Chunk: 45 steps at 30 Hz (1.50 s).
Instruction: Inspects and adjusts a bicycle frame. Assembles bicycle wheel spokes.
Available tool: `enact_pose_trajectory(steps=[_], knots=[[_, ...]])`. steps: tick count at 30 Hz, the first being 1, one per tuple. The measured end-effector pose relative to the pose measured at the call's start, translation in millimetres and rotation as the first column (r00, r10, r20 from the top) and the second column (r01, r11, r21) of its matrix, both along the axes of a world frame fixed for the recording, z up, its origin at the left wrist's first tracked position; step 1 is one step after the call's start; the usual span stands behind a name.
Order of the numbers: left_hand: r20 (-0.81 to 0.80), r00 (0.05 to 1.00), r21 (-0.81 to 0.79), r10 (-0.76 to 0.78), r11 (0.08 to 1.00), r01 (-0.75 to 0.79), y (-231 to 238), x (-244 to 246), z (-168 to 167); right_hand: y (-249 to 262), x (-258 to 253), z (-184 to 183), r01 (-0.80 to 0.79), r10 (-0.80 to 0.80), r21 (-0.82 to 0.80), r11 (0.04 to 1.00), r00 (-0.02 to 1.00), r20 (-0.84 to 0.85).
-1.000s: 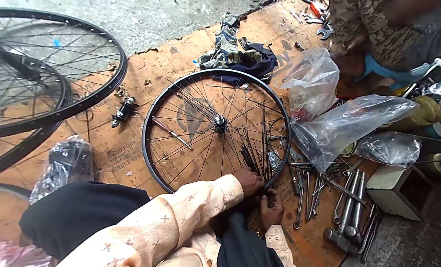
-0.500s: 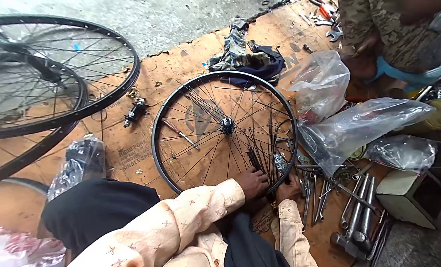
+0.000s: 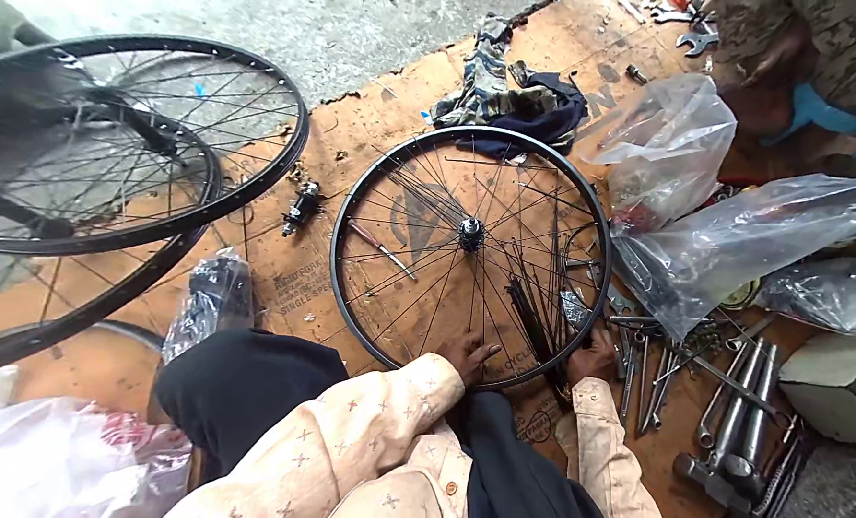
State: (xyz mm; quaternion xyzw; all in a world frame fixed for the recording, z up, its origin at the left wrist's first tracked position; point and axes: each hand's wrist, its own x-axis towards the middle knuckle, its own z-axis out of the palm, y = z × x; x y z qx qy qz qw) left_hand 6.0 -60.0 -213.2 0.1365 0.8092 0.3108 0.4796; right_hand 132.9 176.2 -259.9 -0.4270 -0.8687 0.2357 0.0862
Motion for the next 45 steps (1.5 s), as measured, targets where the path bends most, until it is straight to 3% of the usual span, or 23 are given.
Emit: enact_pose_trajectory(steps=[6, 13, 20, 23, 28, 31, 35, 40, 45], knots=[[0.275, 0.957, 0.104, -0.093, 0.992, 0.066, -10, -7, 9, 7, -2, 9, -0.093, 0.095, -0.021, 0.995, 0.986, 0.135], [0.254, 0.939, 0.078, -0.233, 0.972, 0.220, -15, -7, 17, 5, -2, 18, -0.110, 0.110, 0.018, 0.994, 0.993, 0.037], [0.259, 0.912, 0.035, -0.317, 0.947, 0.320, -15, -12, 19, 1, 31, 12, 0.070, -0.145, -0.337, 0.939, 0.968, -0.203], [0.277, 0.905, 0.018, -0.322, 0.944, 0.330, -14, -13, 21, -18, 41, 25, 0.109, -0.241, -0.513, 0.852, 0.950, -0.198], [0.280, 0.904, 0.029, -0.323, 0.944, 0.328, -15, -14, 28, -43, 37, 37, 0.205, -0.389, -0.628, 0.751, 0.906, -0.169], [0.309, 0.889, 0.031, -0.338, 0.938, 0.346, -10, -24, 67, -47, 28, 40, 0.217, -0.382, -0.610, 0.762, 0.911, -0.153], [0.293, 0.888, 0.032, -0.354, 0.932, 0.361, -11, -26, 82, -38, 24, 44, 0.173, -0.289, -0.545, 0.820, 0.948, -0.133], [0.279, 0.904, 0.158, -0.323, 0.944, 0.288, -25, -11, 30, -22, 21, 51, 0.131, -0.286, -0.603, 0.787, 0.943, -0.169], [0.315, 0.910, 0.080, -0.270, 0.963, 0.258, 2, 2, 71, 5, 11, 63, 0.103, -0.243, -0.565, 0.818, 0.954, -0.178]])
